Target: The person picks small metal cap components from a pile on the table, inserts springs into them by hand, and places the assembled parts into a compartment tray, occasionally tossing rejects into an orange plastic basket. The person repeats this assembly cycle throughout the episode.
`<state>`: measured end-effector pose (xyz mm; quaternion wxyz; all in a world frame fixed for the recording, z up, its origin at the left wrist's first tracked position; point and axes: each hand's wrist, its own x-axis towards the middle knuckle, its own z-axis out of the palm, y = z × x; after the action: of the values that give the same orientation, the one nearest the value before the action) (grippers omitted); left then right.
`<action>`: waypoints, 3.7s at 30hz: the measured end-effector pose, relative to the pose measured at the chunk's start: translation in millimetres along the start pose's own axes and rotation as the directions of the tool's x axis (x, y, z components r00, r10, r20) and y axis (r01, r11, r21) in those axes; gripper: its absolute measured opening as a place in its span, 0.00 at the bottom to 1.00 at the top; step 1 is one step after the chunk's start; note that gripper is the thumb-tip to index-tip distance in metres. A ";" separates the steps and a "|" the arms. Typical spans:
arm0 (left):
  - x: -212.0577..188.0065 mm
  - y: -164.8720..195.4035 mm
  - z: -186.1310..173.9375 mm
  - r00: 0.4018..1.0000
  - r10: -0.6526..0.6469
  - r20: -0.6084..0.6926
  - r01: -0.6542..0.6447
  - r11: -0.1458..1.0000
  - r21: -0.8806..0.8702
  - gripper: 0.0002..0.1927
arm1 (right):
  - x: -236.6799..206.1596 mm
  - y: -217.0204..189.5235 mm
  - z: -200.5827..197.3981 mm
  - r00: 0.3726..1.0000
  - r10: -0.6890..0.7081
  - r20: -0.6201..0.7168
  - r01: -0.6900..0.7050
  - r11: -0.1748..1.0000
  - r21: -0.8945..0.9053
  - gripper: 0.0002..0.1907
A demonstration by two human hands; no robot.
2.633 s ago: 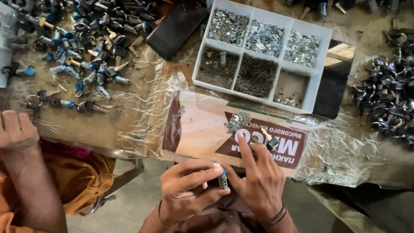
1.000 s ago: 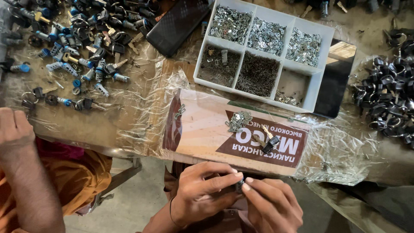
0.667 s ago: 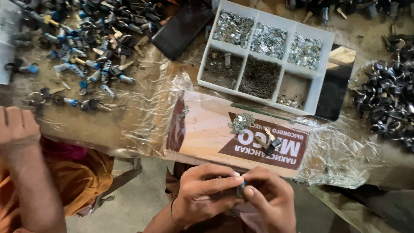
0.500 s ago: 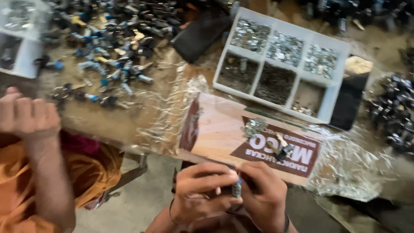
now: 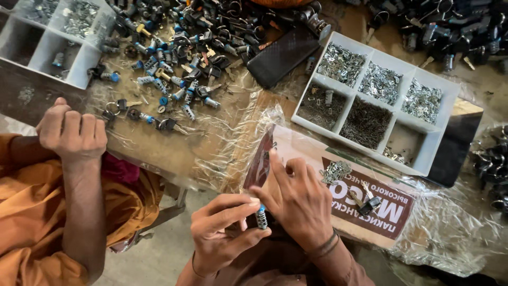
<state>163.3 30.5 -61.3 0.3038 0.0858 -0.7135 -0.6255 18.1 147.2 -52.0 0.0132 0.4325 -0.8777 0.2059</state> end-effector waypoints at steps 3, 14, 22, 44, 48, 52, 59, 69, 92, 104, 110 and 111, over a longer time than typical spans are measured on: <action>-0.3 -1.9 3.2 1.000 -0.024 0.012 0.025 0.999 -0.039 0.23 | -24.5 13.7 -6.4 0.989 -0.114 -0.094 0.119 0.992 0.051 0.30; 5.4 -3.1 31.0 0.986 -0.086 0.142 0.095 0.994 -0.061 0.23 | -115.3 39.9 -10.0 0.871 0.478 0.116 -0.159 0.050 0.986 0.06; 9.5 -5.6 52.4 0.964 -0.019 0.264 0.048 0.994 -0.103 0.21 | -122.8 40.5 -19.3 0.885 0.116 -0.452 0.033 0.951 0.308 0.09; 6.6 3.9 65.5 0.953 0.023 0.301 -0.026 1.000 0.006 0.20 | -132.8 45.9 -35.4 0.908 0.387 0.160 -0.274 0.260 0.926 0.10; 7.9 3.2 67.3 0.934 0.080 0.348 -0.094 0.995 0.022 0.21 | -139.2 51.8 -34.5 0.791 0.492 0.365 -0.371 -0.088 0.924 0.10; 7.5 1.4 67.7 0.923 -0.012 0.384 0.035 0.998 -0.053 0.22 | -144.4 62.2 -43.0 0.838 0.545 -0.016 -0.354 0.566 0.744 0.09; 11.9 -0.4 69.2 0.940 -0.016 0.342 0.036 0.998 -0.052 0.23 | -133.1 97.1 -62.6 0.801 0.503 -0.324 -0.494 0.862 0.117 0.16; 17.4 3.8 82.6 0.921 0.087 0.379 -0.087 0.996 -0.017 0.22 | -110.0 121.7 -67.3 0.875 0.470 -0.117 -0.474 0.881 -0.010 0.41; 16.4 -0.6 86.9 0.925 0.013 0.379 -0.001 0.999 -0.032 0.22 | -166.4 135.5 -49.6 0.947 0.051 -0.317 -0.072 0.996 -0.053 0.22; 15.8 3.7 96.9 0.890 -0.030 0.454 0.038 0.999 -0.009 0.21 | -155.0 116.4 -37.2 0.817 0.421 -0.393 -0.357 0.906 0.229 0.07; 13.0 5.7 94.9 0.895 -0.003 0.447 0.032 0.998 -0.056 0.22 | -133.4 129.8 -36.3 0.746 0.387 -0.543 -0.332 0.922 0.200 0.06; 12.4 5.8 94.6 0.896 -0.024 0.444 0.054 0.997 -0.055 0.22 | -133.2 131.0 -36.7 0.736 0.393 -0.552 -0.339 0.919 0.202 0.07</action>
<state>103.7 104.9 -54.9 0.1238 -0.0547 -0.7410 -0.6577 -4.5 332.2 -91.1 0.2210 0.1675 -0.8888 0.3649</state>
